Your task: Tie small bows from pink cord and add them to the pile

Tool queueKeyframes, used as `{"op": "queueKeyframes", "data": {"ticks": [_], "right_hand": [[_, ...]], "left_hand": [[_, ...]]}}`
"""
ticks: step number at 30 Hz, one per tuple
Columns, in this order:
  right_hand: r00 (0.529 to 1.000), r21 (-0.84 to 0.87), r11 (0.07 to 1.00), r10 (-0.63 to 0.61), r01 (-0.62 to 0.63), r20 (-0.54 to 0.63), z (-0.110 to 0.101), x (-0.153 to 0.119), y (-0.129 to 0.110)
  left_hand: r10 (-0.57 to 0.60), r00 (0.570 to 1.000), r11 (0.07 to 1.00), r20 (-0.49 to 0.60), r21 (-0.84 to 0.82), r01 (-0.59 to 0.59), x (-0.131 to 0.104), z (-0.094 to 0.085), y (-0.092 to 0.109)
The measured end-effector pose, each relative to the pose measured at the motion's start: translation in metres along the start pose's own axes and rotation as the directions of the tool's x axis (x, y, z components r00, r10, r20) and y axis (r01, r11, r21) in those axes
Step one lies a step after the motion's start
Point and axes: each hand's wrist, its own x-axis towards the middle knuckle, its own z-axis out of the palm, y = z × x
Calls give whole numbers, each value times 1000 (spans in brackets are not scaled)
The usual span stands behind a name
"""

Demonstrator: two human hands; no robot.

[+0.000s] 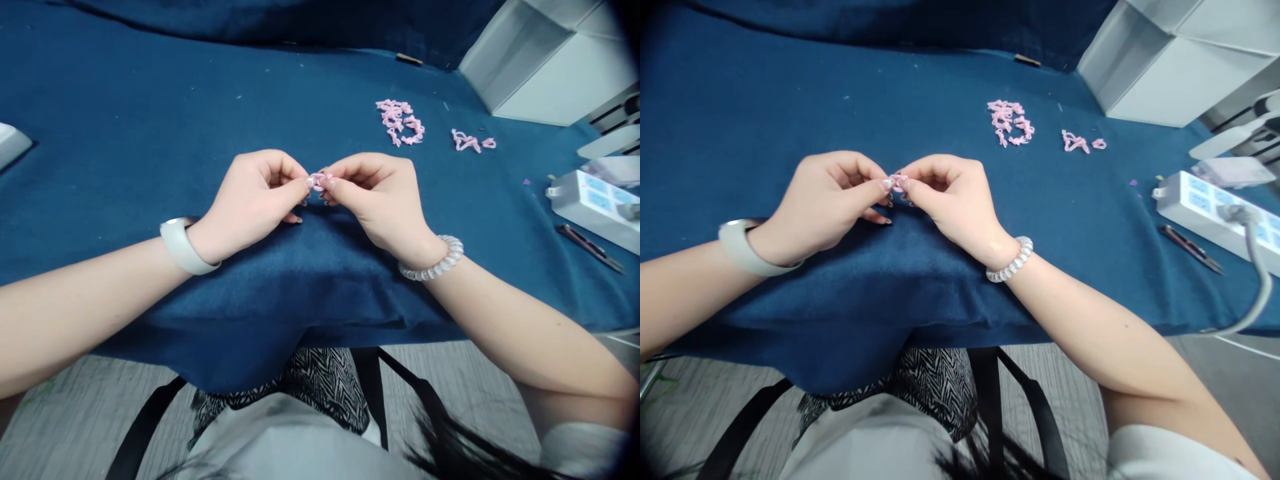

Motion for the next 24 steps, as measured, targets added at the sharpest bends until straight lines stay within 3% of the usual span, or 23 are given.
{"op": "queueKeyframes", "data": {"ticks": [15,18,21,24], "right_hand": [[999,71,997,43,-43,10,4,2,8],[996,77,995,63,-68,70,5,1,9],[990,85,992,83,-93,113,5,1,7],[984,207,965,138,-159,113,5,1,7]], "left_hand": [[131,991,990,-11,57,-130,2,2,-3],[248,969,949,5,200,-244,-1,2,-2],[400,916,865,18,323,-384,-2,1,-4],[438,899,873,-30,255,-416,2,-1,-9]]}}
